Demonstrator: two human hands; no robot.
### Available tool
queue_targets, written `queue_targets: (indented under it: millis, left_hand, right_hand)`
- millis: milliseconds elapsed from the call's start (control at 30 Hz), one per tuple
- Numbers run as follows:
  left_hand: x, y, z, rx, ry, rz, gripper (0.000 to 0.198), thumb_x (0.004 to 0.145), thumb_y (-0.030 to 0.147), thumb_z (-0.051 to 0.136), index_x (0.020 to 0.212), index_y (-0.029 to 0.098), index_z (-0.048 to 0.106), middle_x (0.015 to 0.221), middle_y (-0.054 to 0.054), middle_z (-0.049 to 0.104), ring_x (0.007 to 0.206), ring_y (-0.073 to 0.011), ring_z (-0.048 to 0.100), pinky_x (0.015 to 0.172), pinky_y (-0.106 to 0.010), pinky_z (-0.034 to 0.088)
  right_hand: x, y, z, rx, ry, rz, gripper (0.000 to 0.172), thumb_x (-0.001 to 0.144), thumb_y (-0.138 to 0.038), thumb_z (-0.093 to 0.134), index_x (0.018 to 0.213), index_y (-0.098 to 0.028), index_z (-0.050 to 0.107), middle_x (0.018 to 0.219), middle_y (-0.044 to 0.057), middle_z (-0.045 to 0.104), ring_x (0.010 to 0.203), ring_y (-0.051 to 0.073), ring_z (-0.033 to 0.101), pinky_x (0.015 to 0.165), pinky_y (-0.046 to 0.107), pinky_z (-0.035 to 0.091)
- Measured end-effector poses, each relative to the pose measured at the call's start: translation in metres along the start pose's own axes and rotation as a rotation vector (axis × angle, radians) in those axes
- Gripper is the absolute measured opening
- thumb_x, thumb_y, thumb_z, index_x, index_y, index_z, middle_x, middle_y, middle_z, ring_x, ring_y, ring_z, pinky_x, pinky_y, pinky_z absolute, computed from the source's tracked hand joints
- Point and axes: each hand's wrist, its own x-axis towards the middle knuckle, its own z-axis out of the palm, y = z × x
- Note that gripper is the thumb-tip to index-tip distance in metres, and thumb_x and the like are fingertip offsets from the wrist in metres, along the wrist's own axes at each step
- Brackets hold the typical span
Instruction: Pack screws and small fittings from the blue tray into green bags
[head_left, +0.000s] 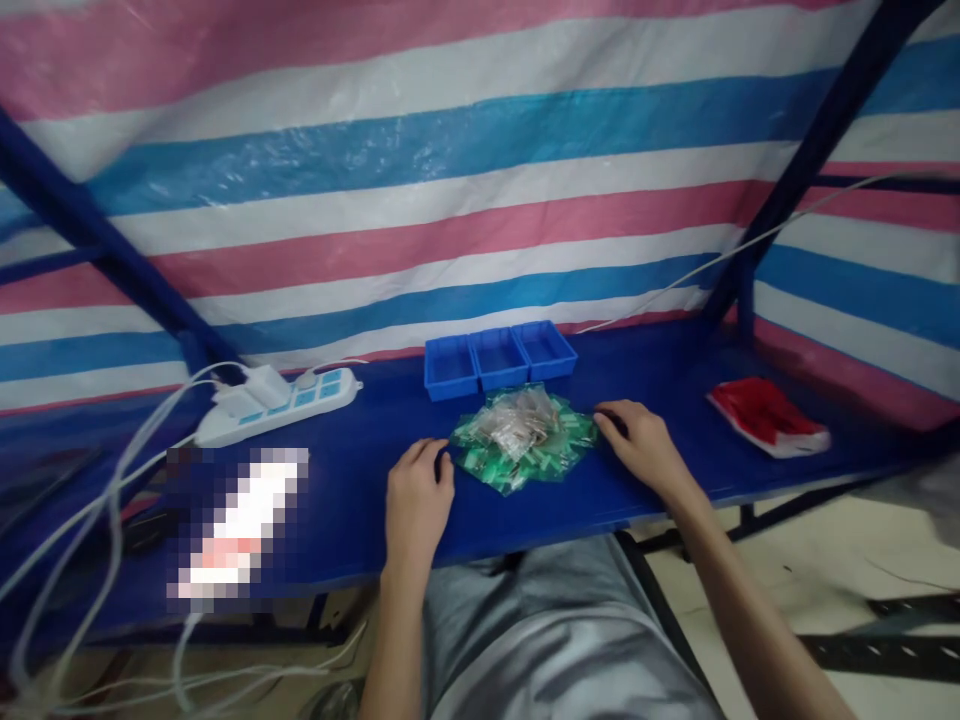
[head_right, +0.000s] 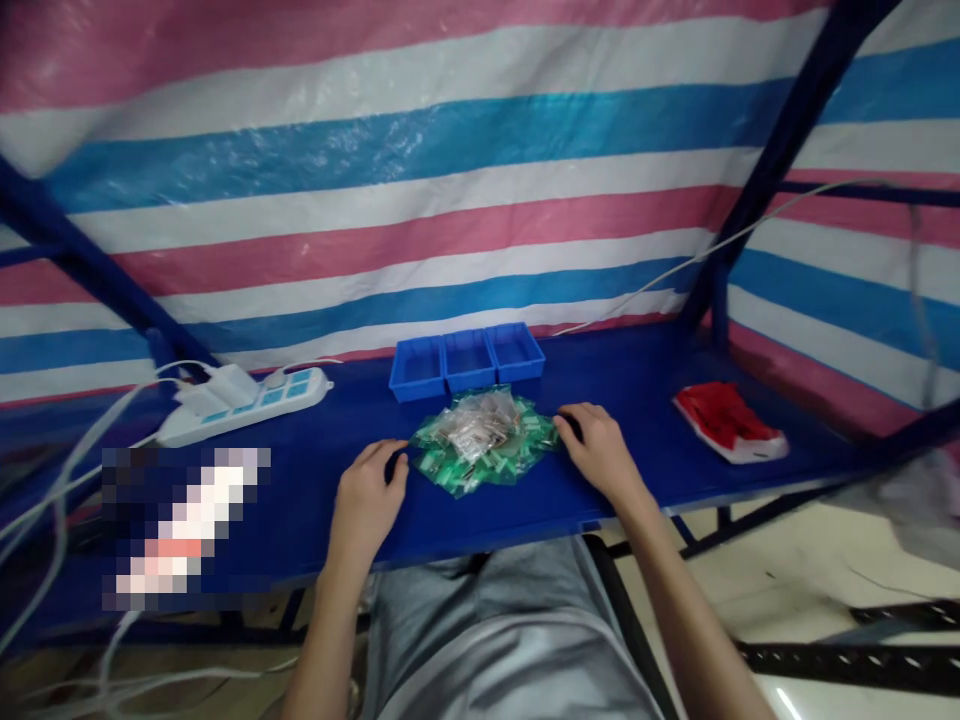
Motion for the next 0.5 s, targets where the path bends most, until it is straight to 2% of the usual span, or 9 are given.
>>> queue_targets:
  millis: [133, 300, 500]
  left_hand:
    - [0.003, -0.004, 0.003, 0.022, 0.021, -0.015, 0.029, 0.095, 0.027, 0.046, 0.11, 0.02, 0.069, 0.112, -0.009, 0.07, 0.103, -0.0294, 0.065, 0.094, -0.043, 0.051]
    - [-0.001, -0.002, 0.002, 0.004, 0.019, 0.016, 0.029, 0.095, 0.028, 0.047, 0.115, 0.021, 0.067, 0.115, -0.009, 0.069, 0.108, -0.0289, 0.064, 0.097, -0.041, 0.049]
    - [-0.007, 0.007, -0.002, 0.096, -0.052, 0.026, 0.031, 0.097, 0.027, 0.047, 0.122, 0.02, 0.064, 0.121, -0.011, 0.066, 0.112, -0.0303, 0.062, 0.097, -0.044, 0.047]
  right_hand:
    - [0.001, -0.002, 0.001, -0.04, -0.033, -0.013, 0.036, 0.098, -0.041, 0.046, 0.115, -0.019, 0.068, 0.111, 0.012, 0.071, 0.105, 0.029, 0.063, 0.094, 0.043, 0.049]
    - [0.001, -0.005, 0.0, -0.083, -0.068, -0.045, 0.038, 0.097, -0.048, 0.05, 0.113, -0.02, 0.071, 0.113, 0.012, 0.069, 0.104, 0.029, 0.062, 0.095, 0.044, 0.048]
    - [0.0, -0.003, 0.002, -0.095, -0.123, -0.066, 0.048, 0.09, -0.058, 0.059, 0.119, -0.022, 0.072, 0.121, 0.013, 0.066, 0.111, 0.033, 0.06, 0.098, 0.048, 0.046]
